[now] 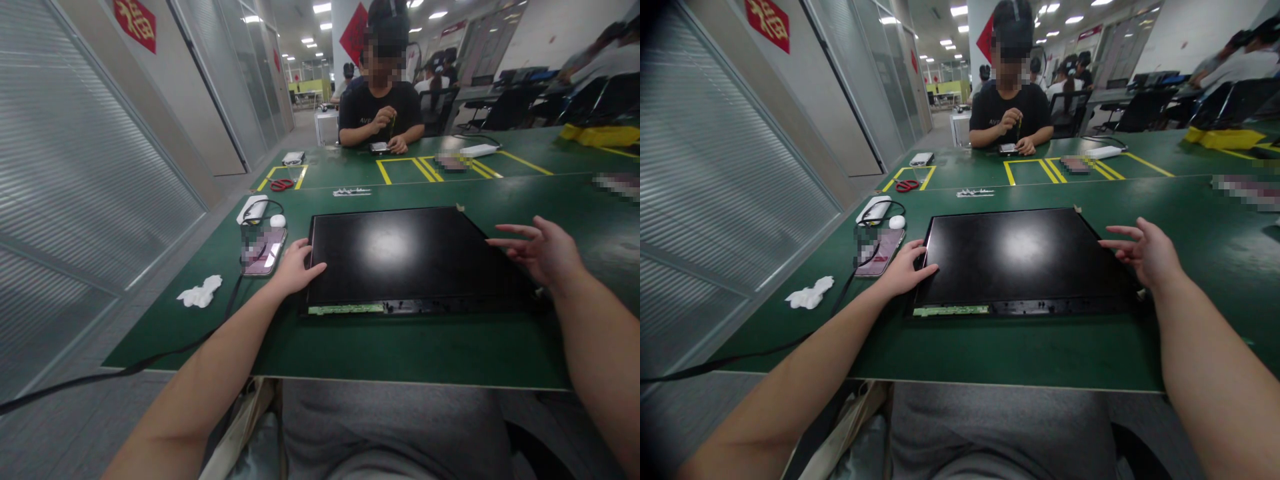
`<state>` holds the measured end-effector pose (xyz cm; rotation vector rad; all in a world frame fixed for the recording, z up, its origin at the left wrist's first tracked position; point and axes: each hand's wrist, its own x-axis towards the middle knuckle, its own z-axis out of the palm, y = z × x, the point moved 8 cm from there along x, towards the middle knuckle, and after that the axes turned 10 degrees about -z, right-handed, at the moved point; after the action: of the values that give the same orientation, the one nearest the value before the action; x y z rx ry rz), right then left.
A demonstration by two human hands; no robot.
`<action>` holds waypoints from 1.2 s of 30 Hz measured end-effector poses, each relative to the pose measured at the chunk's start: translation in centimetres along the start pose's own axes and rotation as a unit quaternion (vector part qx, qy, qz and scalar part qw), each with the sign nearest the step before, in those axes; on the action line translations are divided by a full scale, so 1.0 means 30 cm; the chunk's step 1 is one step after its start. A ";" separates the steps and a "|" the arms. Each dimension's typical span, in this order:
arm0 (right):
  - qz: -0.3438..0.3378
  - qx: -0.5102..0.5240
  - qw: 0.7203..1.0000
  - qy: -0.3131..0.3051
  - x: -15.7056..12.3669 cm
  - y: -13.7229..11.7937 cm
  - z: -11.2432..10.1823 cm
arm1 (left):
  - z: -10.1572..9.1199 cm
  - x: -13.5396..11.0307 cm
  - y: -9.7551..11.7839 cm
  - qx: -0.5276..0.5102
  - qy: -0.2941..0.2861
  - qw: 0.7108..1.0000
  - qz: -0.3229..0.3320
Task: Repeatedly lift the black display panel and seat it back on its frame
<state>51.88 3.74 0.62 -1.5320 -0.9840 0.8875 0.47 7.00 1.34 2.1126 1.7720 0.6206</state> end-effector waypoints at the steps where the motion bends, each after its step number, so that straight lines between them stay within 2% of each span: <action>1: 0.006 0.001 1.000 0.005 0.000 0.003 -0.002 | 0.000 0.000 -0.001 0.000 -0.001 1.000 0.000; 4: 0.014 -0.001 1.000 0.015 0.003 0.014 -0.007 | 0.001 0.000 -0.007 0.000 -0.003 1.000 -0.007; 8: -0.007 -0.027 1.000 -0.005 0.012 0.012 -0.004 | 0.002 0.002 -0.015 0.001 -0.004 1.000 -0.009; 18: 0.002 -0.024 1.000 0.019 0.010 0.014 -0.008 | 0.010 0.006 -0.028 -0.020 -0.015 1.000 -0.019; 36: -0.010 -0.027 0.999 0.045 0.007 0.008 -0.023 | 0.005 0.006 -0.021 -0.008 -0.012 1.000 0.003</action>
<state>52.64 3.66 0.49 -1.5903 -0.9629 0.7774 0.03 7.30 0.92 2.1071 1.7413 0.6066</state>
